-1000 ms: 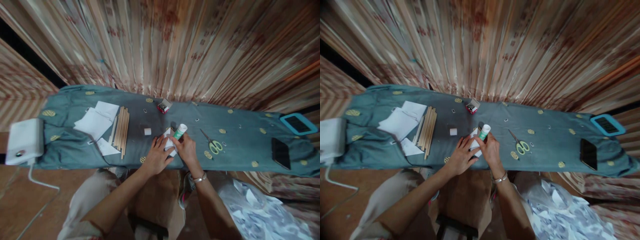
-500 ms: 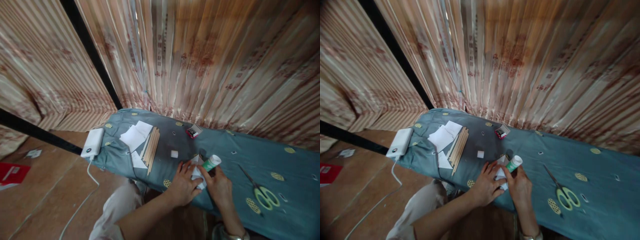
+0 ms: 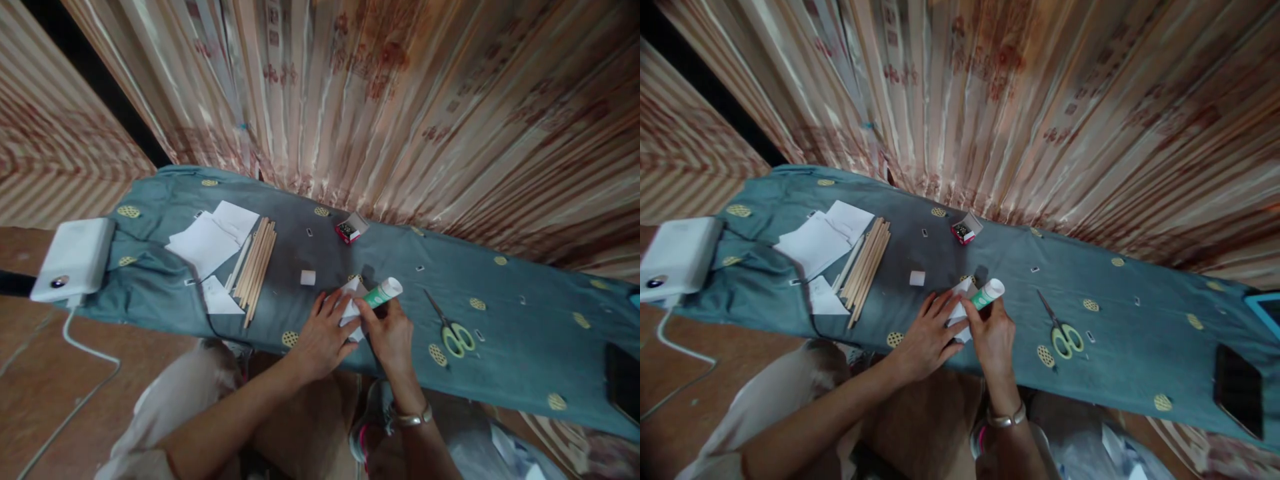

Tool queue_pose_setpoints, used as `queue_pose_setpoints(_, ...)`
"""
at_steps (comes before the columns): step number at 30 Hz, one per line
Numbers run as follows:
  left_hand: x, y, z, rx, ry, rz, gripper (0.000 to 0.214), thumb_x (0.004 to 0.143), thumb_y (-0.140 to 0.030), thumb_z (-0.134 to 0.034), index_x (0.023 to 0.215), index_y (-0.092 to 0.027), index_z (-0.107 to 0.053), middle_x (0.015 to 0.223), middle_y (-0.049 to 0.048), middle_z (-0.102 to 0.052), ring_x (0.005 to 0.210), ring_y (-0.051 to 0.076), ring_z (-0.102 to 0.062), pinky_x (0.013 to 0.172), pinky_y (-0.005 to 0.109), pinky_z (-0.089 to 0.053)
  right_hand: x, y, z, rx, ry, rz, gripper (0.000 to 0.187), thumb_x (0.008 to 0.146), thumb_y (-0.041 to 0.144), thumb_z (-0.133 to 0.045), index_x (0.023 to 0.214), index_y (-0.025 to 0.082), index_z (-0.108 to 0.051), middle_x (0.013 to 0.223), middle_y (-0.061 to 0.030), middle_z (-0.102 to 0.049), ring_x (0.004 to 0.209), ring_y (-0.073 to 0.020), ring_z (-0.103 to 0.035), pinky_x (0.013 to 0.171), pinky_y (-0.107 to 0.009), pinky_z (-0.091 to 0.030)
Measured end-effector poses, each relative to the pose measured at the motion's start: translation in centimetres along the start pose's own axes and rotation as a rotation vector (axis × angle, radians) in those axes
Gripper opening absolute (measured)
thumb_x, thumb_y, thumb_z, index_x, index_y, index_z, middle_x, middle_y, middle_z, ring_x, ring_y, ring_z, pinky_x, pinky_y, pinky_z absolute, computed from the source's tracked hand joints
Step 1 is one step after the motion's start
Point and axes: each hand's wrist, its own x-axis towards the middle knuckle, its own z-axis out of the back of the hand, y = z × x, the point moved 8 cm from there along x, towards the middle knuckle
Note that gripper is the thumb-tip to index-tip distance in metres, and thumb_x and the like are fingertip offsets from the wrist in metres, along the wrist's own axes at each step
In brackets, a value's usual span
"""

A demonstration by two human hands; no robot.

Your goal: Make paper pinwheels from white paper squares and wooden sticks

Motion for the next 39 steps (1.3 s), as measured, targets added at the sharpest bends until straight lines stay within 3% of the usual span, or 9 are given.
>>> queue_pose_setpoints(8, 0.0, 0.0, 0.0, -0.014, -0.005, -0.004, 0.044, 0.087, -0.039, -0.062, 0.127, -0.022, -0.056, 0.148, 0.016, -0.042, 0.14, 0.035, -0.032, 0.112, 0.06, -0.028, 0.0, 0.4, -0.1, 0.014, -0.004, 0.011, 0.069, 0.077, 0.077, -0.047, 0.097, 0.014, -0.065, 0.074, -0.0138, -0.072, 0.068, -0.0293, -0.068, 0.06, -0.033, -0.044)
queue_pose_setpoints(39, 0.0, -0.1, -0.2, -0.025, 0.0, -0.001, 0.039, 0.086, -0.039, -0.063, 0.119, -0.019, -0.06, 0.148, 0.0181, -0.04, 0.142, 0.036, -0.029, 0.114, 0.06, -0.025, -0.1, 1.3, -0.5, -0.011, 0.022, 0.084, 0.063, 0.082, 0.072, -0.047, 0.097, 0.013, -0.065, 0.075, -0.0115, -0.071, 0.065, -0.0236, -0.065, 0.06, -0.031, -0.042)
